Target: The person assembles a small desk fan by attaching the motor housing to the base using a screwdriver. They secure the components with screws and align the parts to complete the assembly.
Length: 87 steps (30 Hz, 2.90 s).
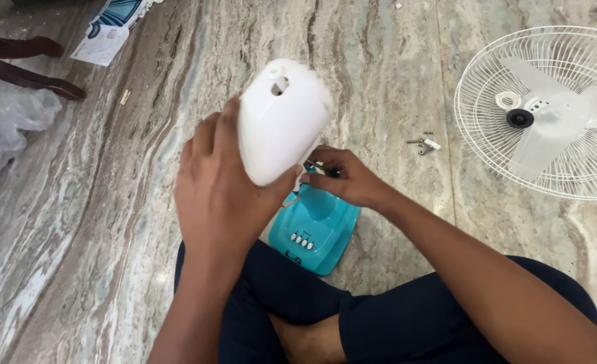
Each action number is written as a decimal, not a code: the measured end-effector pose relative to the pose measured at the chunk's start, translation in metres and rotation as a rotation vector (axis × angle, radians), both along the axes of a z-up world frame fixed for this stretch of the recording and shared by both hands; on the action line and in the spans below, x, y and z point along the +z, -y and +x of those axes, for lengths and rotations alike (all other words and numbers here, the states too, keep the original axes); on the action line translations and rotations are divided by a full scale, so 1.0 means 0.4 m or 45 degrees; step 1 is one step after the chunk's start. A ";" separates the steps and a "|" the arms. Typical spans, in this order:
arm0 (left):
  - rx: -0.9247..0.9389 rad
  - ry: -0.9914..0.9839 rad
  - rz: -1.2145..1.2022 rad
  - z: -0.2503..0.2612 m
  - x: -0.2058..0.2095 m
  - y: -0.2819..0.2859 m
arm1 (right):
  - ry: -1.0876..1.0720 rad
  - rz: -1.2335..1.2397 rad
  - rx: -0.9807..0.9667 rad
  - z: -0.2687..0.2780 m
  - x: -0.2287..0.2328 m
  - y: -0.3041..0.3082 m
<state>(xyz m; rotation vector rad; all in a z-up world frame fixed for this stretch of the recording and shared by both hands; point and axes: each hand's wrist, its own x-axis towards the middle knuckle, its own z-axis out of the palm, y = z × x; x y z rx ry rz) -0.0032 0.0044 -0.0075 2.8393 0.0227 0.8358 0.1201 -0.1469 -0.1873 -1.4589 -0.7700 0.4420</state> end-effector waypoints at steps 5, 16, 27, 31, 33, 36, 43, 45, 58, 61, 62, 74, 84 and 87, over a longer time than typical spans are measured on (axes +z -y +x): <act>-0.060 0.056 0.030 -0.007 -0.016 0.024 | -0.109 -0.138 0.039 0.031 0.010 0.029; -0.058 -0.067 -0.010 -0.009 -0.030 0.054 | -0.004 -0.097 -0.003 0.045 -0.033 0.039; -0.084 -0.037 -0.104 0.008 -0.046 0.011 | 0.181 -0.388 -0.106 -0.042 -0.039 0.006; -0.148 0.010 -0.194 0.014 -0.044 -0.015 | 0.333 -0.536 -0.363 -0.074 -0.044 -0.023; -0.139 -0.004 -0.245 0.029 -0.045 -0.040 | 0.397 -0.648 -0.398 -0.058 -0.023 -0.012; -0.156 -0.045 -0.547 0.058 -0.059 -0.092 | 0.629 -0.736 -0.448 -0.033 0.030 0.016; -0.195 -0.169 -1.165 0.131 -0.197 -0.200 | 0.718 -1.137 -0.279 -0.010 0.116 0.053; -0.151 -0.220 -1.331 0.143 -0.256 -0.220 | 0.758 -1.164 -0.274 -0.008 0.116 0.055; -0.371 -0.109 -1.822 0.260 -0.507 -0.248 | 0.480 -1.329 -0.235 0.065 0.064 0.060; -0.347 -0.150 -1.835 0.280 -0.535 -0.246 | 0.379 -1.452 -0.201 0.063 0.058 0.051; -0.366 -0.161 -1.865 0.282 -0.539 -0.250 | 0.349 -1.489 -0.189 0.063 0.059 0.047; -0.435 -0.225 -2.015 0.303 -0.570 -0.265 | 0.522 -1.629 -0.175 0.034 0.072 0.023; -0.397 -0.252 -2.005 0.324 -0.586 -0.268 | 0.618 -1.621 -0.192 0.037 0.075 0.019; -0.435 -0.294 -1.975 0.321 -0.584 -0.280 | 0.538 -1.679 -0.163 0.037 0.073 0.018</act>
